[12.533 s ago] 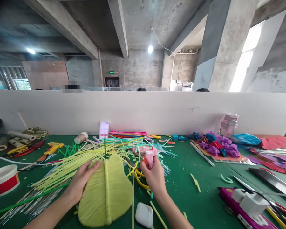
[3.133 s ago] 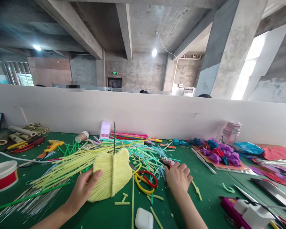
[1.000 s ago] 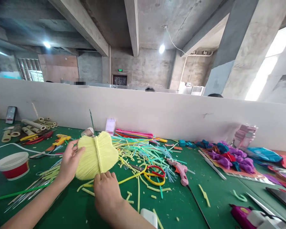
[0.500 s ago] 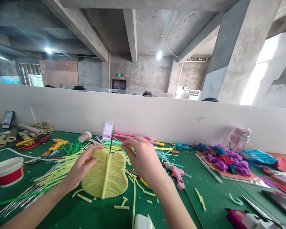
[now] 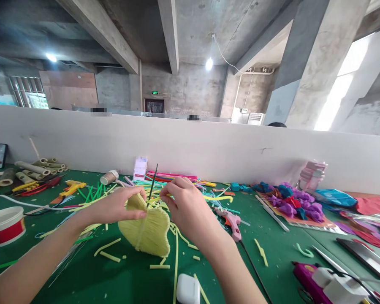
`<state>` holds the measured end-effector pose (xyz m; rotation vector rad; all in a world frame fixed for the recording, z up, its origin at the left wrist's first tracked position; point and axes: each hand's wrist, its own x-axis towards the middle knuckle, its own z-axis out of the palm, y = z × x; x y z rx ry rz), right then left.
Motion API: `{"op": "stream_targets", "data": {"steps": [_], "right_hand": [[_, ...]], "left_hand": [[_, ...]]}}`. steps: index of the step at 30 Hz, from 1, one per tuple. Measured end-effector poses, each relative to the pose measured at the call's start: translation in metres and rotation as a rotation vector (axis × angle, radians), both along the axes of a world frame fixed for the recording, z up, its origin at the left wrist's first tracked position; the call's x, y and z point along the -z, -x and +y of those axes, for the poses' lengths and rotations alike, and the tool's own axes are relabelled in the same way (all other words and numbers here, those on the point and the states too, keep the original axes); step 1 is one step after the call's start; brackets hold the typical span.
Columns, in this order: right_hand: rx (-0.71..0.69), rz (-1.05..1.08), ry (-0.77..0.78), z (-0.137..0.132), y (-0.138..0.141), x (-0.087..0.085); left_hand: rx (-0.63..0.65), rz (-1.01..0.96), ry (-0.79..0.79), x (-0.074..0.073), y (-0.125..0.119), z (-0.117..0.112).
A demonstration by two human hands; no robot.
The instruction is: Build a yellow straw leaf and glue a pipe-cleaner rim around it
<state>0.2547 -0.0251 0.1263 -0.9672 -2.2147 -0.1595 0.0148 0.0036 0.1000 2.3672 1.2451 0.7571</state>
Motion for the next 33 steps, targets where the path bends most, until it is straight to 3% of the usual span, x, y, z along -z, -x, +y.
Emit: {"op": "stream_targets", "data": {"steps": [8,17,33], "right_hand": [[0.053,-0.041,-0.057,-0.002,0.000,-0.001],[0.027,-0.083,-0.114,0.008,0.004,0.007],[0.043,-0.157,-0.163,0.010,0.008,0.011]], "left_hand": [[0.105,-0.031,0.057,-0.003,-0.001,0.005],[0.134,-0.072,0.071,0.007,-0.001,0.018],[0.135,-0.043,0.069,0.005,-0.002,0.017]]}}
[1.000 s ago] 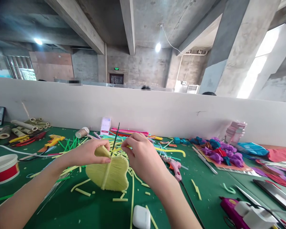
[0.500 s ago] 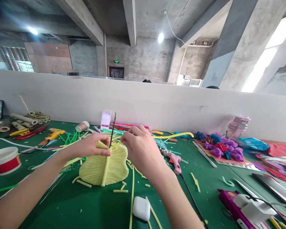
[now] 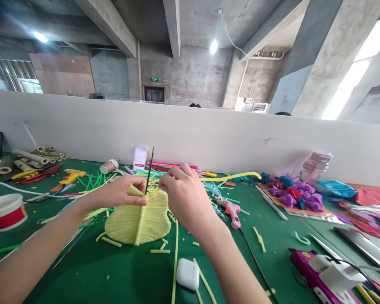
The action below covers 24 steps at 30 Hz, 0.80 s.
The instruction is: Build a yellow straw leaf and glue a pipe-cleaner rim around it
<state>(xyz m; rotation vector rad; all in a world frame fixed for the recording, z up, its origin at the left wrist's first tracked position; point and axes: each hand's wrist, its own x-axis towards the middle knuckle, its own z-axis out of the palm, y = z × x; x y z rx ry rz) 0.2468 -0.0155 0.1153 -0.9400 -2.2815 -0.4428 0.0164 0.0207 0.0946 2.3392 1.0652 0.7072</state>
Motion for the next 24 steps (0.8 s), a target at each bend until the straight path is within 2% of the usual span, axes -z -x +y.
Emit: {"op": "stream_targets", "data": {"steps": [14,19,24], "right_hand": [[0.029,-0.044,0.053,0.0008,0.0025,0.0010],[0.058,-0.076,0.057,0.0008,0.0024,-0.0008],[0.042,-0.068,0.055,0.0027,0.0025,0.0002]], "left_hand": [[0.025,0.005,0.021,0.0002,0.0010,-0.0017],[0.067,-0.065,0.022,0.0014,-0.0002,-0.0040],[0.050,-0.150,0.040,0.0025,-0.0044,-0.0047]]}}
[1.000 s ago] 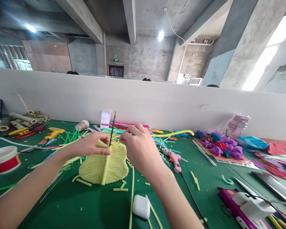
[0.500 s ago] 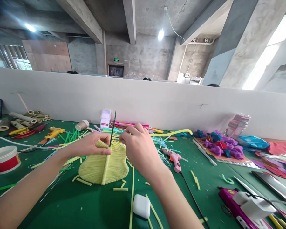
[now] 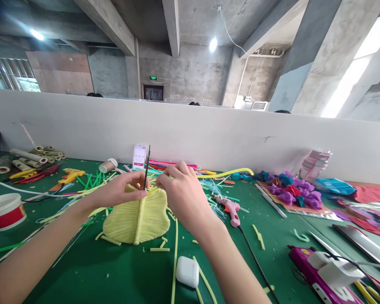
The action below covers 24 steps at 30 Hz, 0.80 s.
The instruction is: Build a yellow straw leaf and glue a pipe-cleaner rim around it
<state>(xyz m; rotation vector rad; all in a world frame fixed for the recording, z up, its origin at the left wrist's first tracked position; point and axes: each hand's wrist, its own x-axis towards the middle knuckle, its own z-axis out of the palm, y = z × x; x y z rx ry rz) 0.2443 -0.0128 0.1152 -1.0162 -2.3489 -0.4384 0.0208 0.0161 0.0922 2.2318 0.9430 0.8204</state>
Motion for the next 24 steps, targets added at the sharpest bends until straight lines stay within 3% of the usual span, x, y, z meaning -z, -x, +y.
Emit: {"op": "stream_targets", "data": {"steps": [8,24], "right_hand": [[-0.012,0.025,-0.025,0.0006,0.0025,0.0030],[-0.111,0.127,-0.011,0.0087,0.0020,0.0064]], "left_hand": [[-0.033,-0.102,-0.026,0.0021,-0.0054,-0.0020],[-0.054,-0.092,-0.023,0.0048,-0.0047,0.0003]]}}
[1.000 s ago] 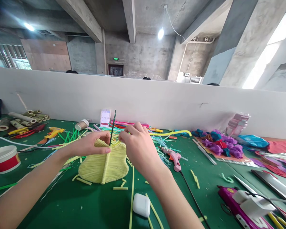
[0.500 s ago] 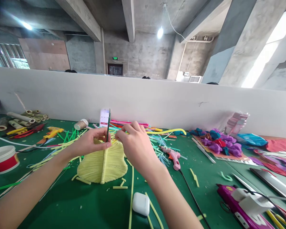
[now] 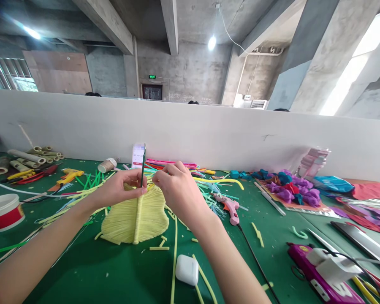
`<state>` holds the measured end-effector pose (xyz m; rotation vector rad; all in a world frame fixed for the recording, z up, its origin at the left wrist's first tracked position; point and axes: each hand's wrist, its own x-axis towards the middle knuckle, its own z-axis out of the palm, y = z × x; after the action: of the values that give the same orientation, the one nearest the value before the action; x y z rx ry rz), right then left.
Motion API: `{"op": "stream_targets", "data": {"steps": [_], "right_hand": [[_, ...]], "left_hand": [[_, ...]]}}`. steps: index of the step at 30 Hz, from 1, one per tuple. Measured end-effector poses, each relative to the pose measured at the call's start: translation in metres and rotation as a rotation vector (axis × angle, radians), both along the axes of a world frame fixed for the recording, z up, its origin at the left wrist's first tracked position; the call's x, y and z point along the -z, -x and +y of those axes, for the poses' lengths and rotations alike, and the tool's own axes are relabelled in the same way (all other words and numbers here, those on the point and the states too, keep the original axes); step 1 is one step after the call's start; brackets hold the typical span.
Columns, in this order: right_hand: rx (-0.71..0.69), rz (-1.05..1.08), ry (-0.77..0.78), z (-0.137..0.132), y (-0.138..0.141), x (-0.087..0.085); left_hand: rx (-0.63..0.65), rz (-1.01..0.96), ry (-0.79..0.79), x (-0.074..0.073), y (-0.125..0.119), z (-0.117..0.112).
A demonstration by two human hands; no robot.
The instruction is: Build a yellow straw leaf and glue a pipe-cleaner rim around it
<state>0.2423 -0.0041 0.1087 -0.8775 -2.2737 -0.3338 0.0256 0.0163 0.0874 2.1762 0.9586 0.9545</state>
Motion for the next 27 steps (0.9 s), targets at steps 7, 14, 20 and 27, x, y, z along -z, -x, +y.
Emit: {"op": "stream_targets", "data": {"steps": [7,14,20,27], "right_hand": [[-0.016,0.052,0.057,0.0031,-0.0034,0.0009],[-0.029,0.045,0.066,0.0037,-0.0023,0.0011],[-0.033,0.046,0.070,0.0036,-0.0029,0.0003],[-0.036,0.042,0.075,0.0050,-0.0032,0.0008]], "left_hand": [[0.007,0.015,0.007,-0.0017,0.0005,0.0000],[0.019,0.010,-0.028,-0.0011,0.0015,0.0001],[0.029,0.007,-0.045,-0.0001,0.0015,0.0020],[0.043,0.012,-0.038,0.0001,0.0008,0.0006]]}}
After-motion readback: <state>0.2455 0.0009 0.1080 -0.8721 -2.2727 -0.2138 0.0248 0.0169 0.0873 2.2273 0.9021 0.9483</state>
